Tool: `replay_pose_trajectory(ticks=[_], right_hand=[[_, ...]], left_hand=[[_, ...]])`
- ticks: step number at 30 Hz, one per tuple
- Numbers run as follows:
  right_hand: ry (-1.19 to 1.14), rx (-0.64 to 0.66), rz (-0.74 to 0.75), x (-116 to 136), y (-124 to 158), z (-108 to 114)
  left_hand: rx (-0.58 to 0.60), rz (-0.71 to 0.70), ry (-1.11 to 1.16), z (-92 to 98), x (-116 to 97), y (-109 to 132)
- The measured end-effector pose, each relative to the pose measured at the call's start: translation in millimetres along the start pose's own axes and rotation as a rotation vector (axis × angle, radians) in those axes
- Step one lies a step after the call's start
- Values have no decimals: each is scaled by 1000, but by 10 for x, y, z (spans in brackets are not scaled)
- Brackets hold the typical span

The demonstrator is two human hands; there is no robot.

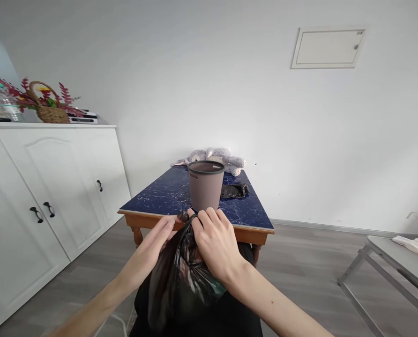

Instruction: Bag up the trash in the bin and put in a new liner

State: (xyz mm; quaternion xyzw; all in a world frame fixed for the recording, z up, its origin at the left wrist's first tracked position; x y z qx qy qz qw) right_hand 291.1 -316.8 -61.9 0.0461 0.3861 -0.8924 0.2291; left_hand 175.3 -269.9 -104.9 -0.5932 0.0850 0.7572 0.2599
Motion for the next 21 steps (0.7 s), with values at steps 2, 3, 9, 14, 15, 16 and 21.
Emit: replay_pose_trajectory(ticks=[2,3,9,14,15,16,21], right_hand=[[-23,-20,11,27,7,51],[-29,-19,18,40,7,61],[-23,-32,43,86,1,129],[-90,14,111,126,47,198],[-103,18,129,138,65,211],[-114,17,144,148,85,225],[-165,-12,219,185,203,268]], left_hand=[[-25,-3,41,45,20,-45],[-1,-22,51,27,4,-77],[-85,-179,101,51,-152,-176],[-190,-180,166,173,-103,-151],[-177,-173,179,180,-86,-152],[-164,-161,194,186,-62,-156],[-106,-85,269,220,94,-188]])
Point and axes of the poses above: each hand's wrist, its own y-axis away from the middle knuckle, its own z-axis out of the back of the hand, x = y × z, the point moved 10 cm from there along -y, towards the middle knuckle, and after that the axes turned 7 degrees about x, right-handed, at the moved point
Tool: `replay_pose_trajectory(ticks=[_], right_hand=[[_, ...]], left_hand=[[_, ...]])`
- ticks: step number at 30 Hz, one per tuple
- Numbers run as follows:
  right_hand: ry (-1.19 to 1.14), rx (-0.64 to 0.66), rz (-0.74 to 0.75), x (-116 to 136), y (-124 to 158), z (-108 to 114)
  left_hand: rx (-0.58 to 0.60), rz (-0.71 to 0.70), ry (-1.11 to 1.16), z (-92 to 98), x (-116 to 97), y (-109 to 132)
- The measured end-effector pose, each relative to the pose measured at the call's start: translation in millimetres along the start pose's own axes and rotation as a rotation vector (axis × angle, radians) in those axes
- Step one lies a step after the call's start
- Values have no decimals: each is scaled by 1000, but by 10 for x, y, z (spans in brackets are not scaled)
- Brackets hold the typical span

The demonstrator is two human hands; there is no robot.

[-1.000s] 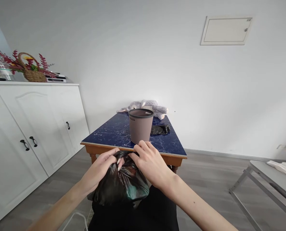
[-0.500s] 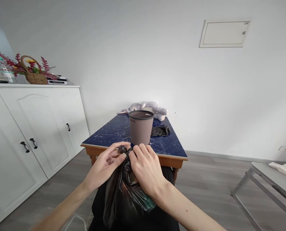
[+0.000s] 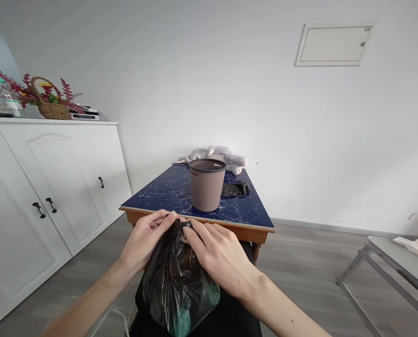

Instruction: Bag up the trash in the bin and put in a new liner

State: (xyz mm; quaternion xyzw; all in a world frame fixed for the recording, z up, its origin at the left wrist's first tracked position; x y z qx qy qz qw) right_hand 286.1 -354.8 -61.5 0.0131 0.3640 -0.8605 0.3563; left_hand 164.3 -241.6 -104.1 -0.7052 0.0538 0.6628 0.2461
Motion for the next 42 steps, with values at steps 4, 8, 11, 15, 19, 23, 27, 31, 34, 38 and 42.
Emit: replay_pose_trajectory(ticks=[4,8,11,15,19,23,27,31,34,38,42], right_hand=[[-40,-12,90,64,100,19],[-60,-39,129,63,200,57],[-76,-69,92,-11,274,74],[-85,-64,22,-95,369,19],[-96,-46,-19,-130,491,-70],[-92,-1,-67,-185,640,-196],[-81,16,-125,-300,750,-301],[-83,43,-274,-583,760,-415],[-130,145,-420,-797,690,-559],[-406,116,-537,-861,466,-519],[-524,190,-523,-720,134,-438]], left_hand=[[3,-2,-21,53,20,-9],[-40,-48,-80,114,-9,9],[-98,-73,-82,193,33,14],[-197,-69,-39,363,215,1],[-327,-10,102,630,512,-10],[-435,38,238,884,737,-17],[-474,55,315,953,732,-75],[-438,52,347,781,494,-211],[-316,35,327,507,237,-350],[-139,51,314,122,20,-476],[-27,38,293,-121,-92,-545]])
Point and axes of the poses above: each hand's wrist, its own y-axis away from the middle knuckle, its own z-axis out of the back of the hand, x = y × z, the point moved 10 cm from there along -y, towards the middle knuckle, and after that the axes turned 7 degrees about x, right-handed, at the moved point
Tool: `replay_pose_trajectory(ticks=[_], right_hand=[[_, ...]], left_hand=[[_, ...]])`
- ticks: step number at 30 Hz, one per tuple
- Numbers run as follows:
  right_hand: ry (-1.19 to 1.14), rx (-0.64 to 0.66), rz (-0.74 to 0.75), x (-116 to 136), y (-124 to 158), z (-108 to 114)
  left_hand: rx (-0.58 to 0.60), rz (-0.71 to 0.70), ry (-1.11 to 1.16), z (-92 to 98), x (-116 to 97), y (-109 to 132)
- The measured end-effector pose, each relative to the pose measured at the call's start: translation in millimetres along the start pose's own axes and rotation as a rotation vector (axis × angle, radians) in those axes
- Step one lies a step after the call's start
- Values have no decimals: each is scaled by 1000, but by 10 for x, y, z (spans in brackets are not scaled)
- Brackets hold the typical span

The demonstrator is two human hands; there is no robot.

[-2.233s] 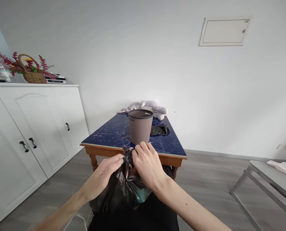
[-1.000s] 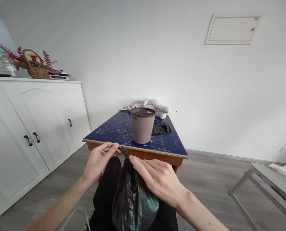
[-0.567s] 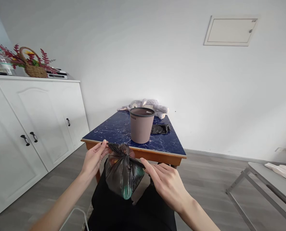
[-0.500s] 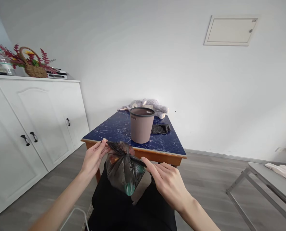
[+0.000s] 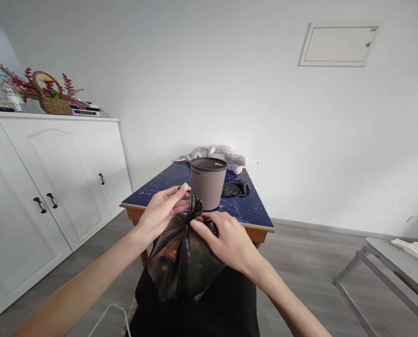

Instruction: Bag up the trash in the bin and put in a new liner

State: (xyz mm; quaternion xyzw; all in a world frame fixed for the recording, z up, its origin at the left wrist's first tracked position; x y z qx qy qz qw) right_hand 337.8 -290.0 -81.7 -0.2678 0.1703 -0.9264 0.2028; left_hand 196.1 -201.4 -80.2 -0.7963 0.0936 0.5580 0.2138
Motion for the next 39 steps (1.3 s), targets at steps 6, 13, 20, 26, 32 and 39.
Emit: replay_pose_trajectory(ticks=[6,13,20,26,32,39], right_hand=[[201,124,43,153,-262,-168],[-79,-54,64,-231,-189,57],[-153,-245,-302,-1454,208,841],[40,-414,-446,-2181,366,1156],[68,-450,-485,-2736,230,931],[-55,-477,-518,-3437,62,591]], left_hand=[[71,-29,-79,-146,-73,-21],[96,-125,-341,-25,-305,54],[-115,-121,-626,891,-184,-84],[-89,97,-917,1639,524,-359],[17,90,-1097,1846,931,-478],[32,27,-1259,2054,1056,-662]])
Point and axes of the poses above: each hand's wrist, its own y-axis away from the middle knuckle, its own z-axis out of the back of the hand, x = y × z, the point moved 10 cm from there along -y, towards the middle knuckle, and after that the axes turned 7 degrees about x, right-handed, at the moved point
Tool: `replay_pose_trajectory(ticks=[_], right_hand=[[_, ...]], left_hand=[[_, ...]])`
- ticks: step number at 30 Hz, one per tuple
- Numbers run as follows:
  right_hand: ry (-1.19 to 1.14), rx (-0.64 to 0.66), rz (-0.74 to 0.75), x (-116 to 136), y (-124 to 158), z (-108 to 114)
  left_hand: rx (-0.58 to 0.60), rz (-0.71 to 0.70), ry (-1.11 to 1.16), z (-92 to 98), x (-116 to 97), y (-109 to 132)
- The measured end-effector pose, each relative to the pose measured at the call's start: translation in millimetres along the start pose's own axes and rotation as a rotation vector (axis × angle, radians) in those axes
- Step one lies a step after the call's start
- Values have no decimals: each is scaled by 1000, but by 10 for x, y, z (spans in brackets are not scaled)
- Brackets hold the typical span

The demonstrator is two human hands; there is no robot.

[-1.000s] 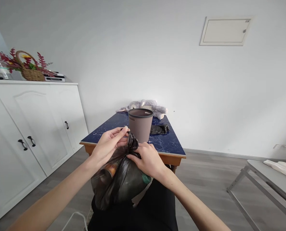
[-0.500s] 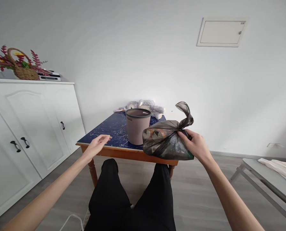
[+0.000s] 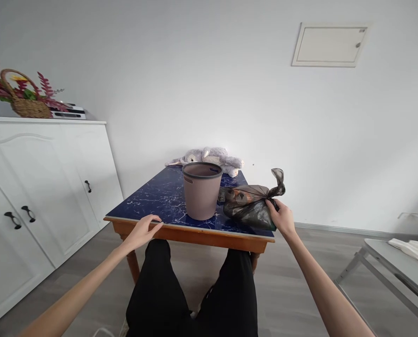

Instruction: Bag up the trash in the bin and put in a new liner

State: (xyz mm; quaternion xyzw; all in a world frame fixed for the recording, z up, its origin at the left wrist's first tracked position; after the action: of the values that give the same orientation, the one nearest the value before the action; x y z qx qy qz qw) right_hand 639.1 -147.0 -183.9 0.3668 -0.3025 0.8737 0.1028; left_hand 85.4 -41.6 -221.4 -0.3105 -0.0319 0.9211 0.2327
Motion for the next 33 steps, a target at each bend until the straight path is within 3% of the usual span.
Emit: replay_pose_trajectory(ticks=[7,10,12,16,20,22,24,26,29,33], right_hand=[[-175,22,22,-363,-286,-427],[-203,24,16,-490,-379,-628],[-206,36,6,-578,-432,-768],[-192,52,-19,-725,-463,-951],[-154,-63,-60,-726,-232,-836],[-107,-195,-77,-611,29,-673],[-10,-337,23,-304,349,-529],[52,-352,125,17,614,-566],[33,-194,320,483,823,-875],[-82,196,500,1038,830,-1458]], left_hand=[[-83,-15,-75,-52,236,-306],[-149,-68,-85,-147,95,-440],[-279,-185,-116,-118,-227,-479],[-582,-525,-245,78,-1204,-418],[-616,-735,-300,273,-1976,-568],[-579,-761,-329,357,-2191,-727],[-536,-752,-365,414,-2296,-891],[-492,-738,-394,440,-2321,-1024],[-458,-721,-403,471,-2264,-1141],[-480,-679,-404,558,-2107,-1215]])
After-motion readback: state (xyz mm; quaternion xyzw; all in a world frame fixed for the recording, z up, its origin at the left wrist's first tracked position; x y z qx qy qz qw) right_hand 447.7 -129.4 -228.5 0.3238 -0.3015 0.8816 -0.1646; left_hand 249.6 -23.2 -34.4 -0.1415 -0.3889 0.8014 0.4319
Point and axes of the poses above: each hand's wrist, its own y-axis away from the middle knuckle, its own z-axis out of the back of the hand, x = y × z, the point moved 10 cm from there along -y, towards the middle knuckle, and after that the axes turned 7 degrees about x, right-handed, at the moved point
